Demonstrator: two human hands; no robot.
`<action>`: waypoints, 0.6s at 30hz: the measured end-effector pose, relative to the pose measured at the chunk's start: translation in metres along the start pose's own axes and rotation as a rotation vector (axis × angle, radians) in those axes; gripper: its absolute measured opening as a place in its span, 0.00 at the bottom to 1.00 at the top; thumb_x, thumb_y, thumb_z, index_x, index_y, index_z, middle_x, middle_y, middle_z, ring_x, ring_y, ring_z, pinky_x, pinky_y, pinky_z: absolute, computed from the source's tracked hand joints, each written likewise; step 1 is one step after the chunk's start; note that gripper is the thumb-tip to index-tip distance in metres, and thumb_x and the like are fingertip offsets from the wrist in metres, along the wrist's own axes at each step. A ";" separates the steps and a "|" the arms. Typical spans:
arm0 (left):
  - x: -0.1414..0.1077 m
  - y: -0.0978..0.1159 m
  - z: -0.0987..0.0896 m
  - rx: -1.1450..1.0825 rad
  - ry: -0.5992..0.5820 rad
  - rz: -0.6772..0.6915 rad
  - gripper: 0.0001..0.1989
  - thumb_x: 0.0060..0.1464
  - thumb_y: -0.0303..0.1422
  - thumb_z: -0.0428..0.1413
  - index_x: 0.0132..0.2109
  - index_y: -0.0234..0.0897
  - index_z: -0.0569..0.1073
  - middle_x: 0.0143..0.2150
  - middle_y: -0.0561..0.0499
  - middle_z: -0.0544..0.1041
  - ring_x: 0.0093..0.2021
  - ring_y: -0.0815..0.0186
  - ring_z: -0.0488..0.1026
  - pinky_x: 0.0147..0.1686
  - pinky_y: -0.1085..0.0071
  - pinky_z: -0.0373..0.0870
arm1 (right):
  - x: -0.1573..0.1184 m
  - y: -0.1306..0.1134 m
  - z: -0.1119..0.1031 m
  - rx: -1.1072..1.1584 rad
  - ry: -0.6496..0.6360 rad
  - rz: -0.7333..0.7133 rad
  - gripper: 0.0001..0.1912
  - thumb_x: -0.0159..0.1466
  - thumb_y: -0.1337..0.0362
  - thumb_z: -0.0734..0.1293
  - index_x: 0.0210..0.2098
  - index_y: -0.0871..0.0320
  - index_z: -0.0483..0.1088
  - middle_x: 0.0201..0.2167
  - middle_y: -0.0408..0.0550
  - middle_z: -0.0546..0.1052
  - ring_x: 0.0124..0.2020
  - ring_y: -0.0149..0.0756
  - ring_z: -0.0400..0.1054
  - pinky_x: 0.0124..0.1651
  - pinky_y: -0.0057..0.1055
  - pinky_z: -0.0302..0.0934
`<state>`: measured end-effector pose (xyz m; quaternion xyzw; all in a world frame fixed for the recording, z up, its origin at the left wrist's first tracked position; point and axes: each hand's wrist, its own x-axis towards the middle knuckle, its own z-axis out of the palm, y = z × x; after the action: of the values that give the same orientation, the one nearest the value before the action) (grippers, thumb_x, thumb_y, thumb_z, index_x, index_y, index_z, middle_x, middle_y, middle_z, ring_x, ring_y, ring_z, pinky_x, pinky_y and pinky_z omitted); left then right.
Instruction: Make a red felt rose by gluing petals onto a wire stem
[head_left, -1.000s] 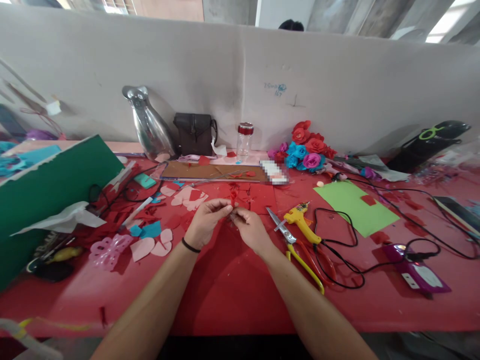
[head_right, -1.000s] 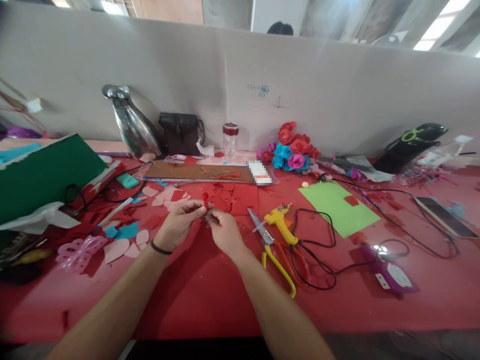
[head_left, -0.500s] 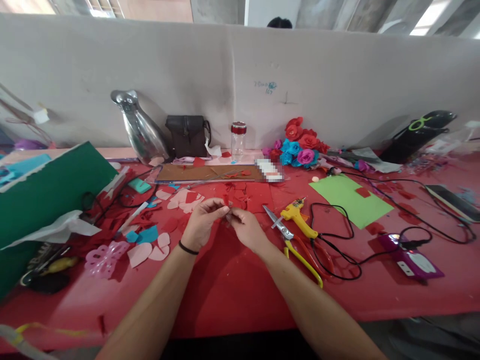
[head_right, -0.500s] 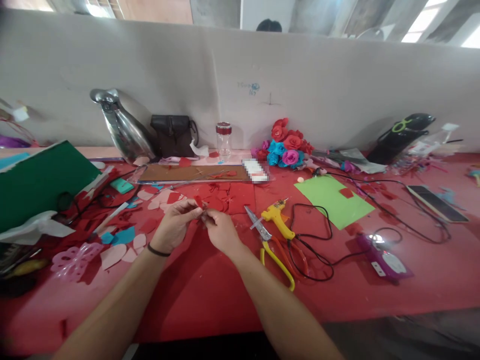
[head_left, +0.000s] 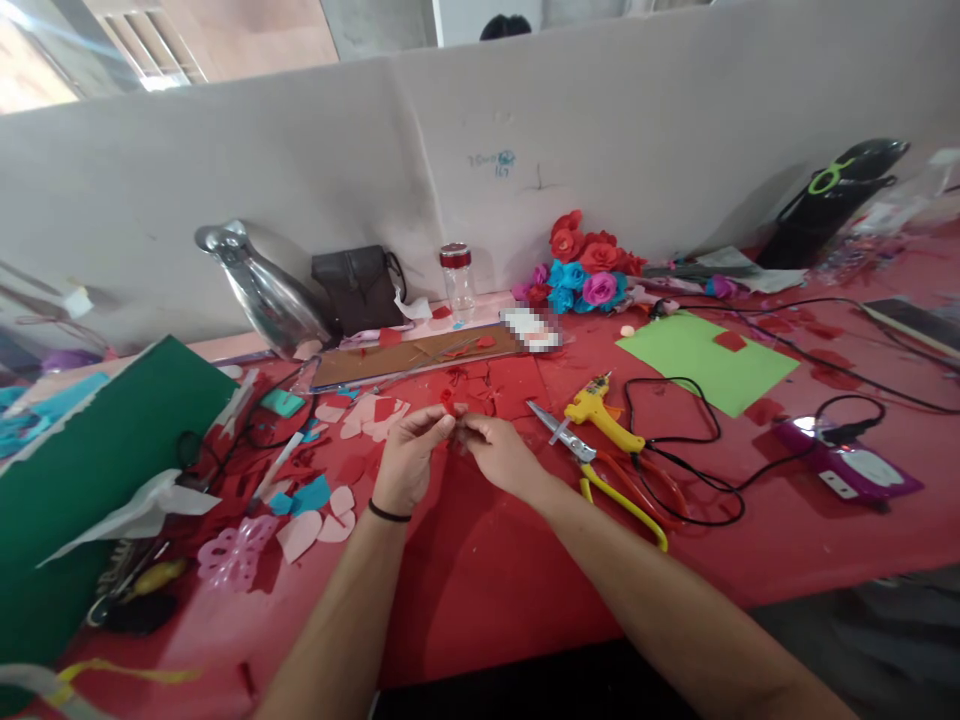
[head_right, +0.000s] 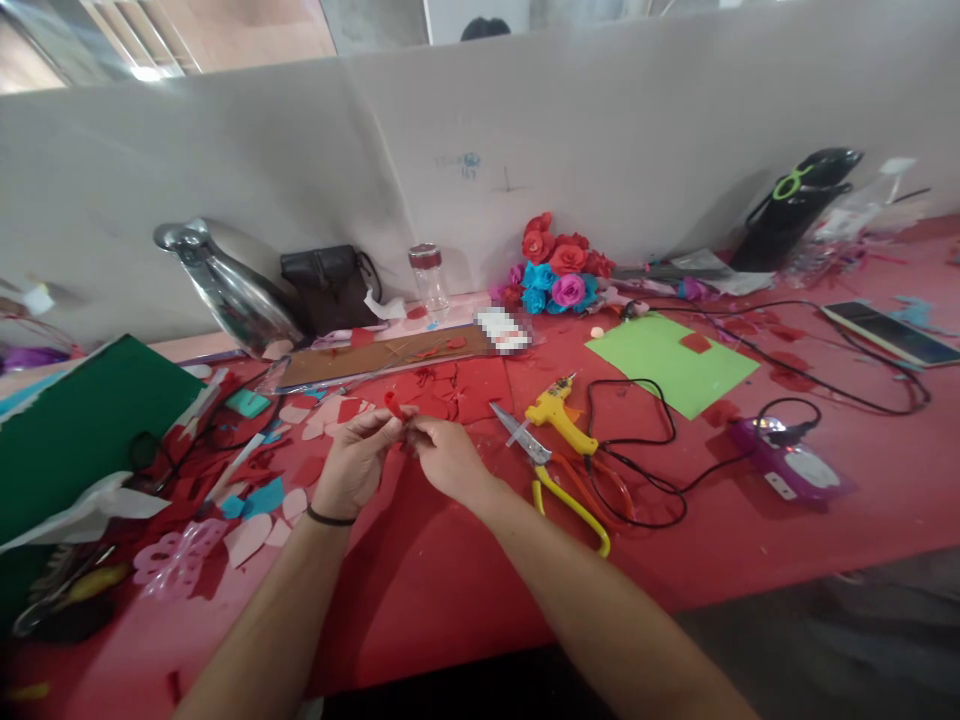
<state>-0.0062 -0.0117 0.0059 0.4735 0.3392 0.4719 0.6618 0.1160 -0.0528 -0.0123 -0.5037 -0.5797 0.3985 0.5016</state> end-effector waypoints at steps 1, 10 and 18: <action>0.000 0.000 0.000 -0.006 0.008 0.007 0.09 0.33 0.30 0.67 0.26 0.35 0.76 0.25 0.51 0.77 0.27 0.70 0.71 0.31 0.73 0.66 | 0.000 0.000 0.000 0.006 -0.008 -0.004 0.12 0.59 0.72 0.58 0.35 0.58 0.73 0.31 0.44 0.78 0.33 0.35 0.70 0.42 0.31 0.62; 0.000 0.000 0.001 0.015 0.024 0.028 0.09 0.33 0.30 0.66 0.25 0.34 0.76 0.25 0.52 0.77 0.26 0.71 0.69 0.30 0.74 0.66 | -0.001 0.002 0.001 -0.040 -0.005 -0.022 0.12 0.61 0.71 0.59 0.36 0.58 0.73 0.33 0.46 0.78 0.34 0.35 0.70 0.41 0.30 0.61; 0.000 0.000 0.001 0.098 -0.009 0.042 0.07 0.34 0.31 0.66 0.24 0.35 0.76 0.26 0.49 0.77 0.29 0.67 0.71 0.31 0.71 0.67 | -0.001 0.001 0.002 -0.017 0.023 -0.044 0.13 0.62 0.67 0.59 0.42 0.54 0.73 0.40 0.47 0.78 0.42 0.40 0.70 0.48 0.37 0.61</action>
<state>-0.0052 -0.0124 0.0067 0.5143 0.3490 0.4663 0.6295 0.1142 -0.0536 -0.0142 -0.4997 -0.5881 0.3768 0.5124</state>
